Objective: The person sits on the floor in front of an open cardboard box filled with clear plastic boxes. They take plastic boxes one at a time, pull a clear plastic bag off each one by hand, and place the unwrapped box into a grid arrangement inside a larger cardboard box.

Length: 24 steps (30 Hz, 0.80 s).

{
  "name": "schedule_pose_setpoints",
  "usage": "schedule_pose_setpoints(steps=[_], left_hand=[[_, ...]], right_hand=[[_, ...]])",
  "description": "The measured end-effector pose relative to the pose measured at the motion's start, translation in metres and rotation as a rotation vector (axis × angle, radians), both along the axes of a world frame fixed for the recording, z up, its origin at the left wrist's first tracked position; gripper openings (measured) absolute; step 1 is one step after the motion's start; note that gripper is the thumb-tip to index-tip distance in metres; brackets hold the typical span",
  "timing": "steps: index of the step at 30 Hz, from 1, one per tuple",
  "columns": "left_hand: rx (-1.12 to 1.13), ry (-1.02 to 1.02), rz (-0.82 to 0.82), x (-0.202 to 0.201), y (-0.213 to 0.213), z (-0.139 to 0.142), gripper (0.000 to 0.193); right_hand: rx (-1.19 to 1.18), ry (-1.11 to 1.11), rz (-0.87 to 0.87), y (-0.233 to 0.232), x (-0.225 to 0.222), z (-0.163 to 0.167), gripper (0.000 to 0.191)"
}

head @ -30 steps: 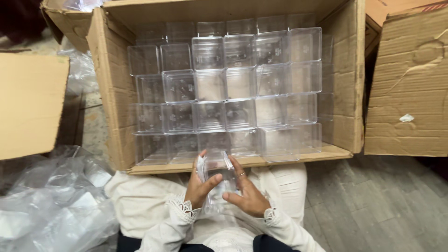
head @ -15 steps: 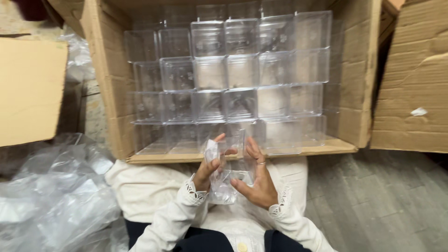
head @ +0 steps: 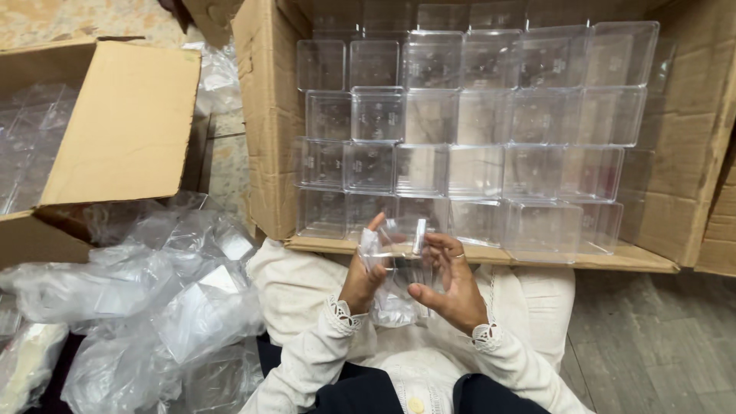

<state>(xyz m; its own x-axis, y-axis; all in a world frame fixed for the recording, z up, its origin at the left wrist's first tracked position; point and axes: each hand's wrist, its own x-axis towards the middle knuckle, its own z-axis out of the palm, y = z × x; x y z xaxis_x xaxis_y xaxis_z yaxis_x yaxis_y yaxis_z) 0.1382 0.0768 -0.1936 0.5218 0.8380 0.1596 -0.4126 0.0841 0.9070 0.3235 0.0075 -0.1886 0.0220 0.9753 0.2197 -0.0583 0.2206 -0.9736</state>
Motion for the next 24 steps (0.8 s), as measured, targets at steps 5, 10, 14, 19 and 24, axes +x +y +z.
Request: schedule_pose_setpoints(steps=[5,10,14,19,24], left_hand=[[0.016,0.029,0.049,-0.007,-0.004,-0.006,0.123],[0.150,0.137,0.141,-0.022,-0.008,-0.006,0.121],[0.124,0.164,0.149,-0.026,-0.017,-0.008,0.123],[0.042,0.005,0.110,-0.023,-0.028,-0.024,0.114],[-0.391,0.065,-0.124,-0.037,-0.020,-0.041,0.089]], right_hand=[[-0.024,0.034,0.052,0.000,-0.008,0.009,0.090],[-0.073,0.061,0.098,0.009,-0.011,0.005,0.091],[-0.032,0.123,0.107,0.009,-0.019,-0.003,0.093],[-0.037,0.157,-0.056,0.000,-0.038,-0.009,0.090],[0.163,-0.341,0.312,-0.006,-0.003,0.008,0.122]])
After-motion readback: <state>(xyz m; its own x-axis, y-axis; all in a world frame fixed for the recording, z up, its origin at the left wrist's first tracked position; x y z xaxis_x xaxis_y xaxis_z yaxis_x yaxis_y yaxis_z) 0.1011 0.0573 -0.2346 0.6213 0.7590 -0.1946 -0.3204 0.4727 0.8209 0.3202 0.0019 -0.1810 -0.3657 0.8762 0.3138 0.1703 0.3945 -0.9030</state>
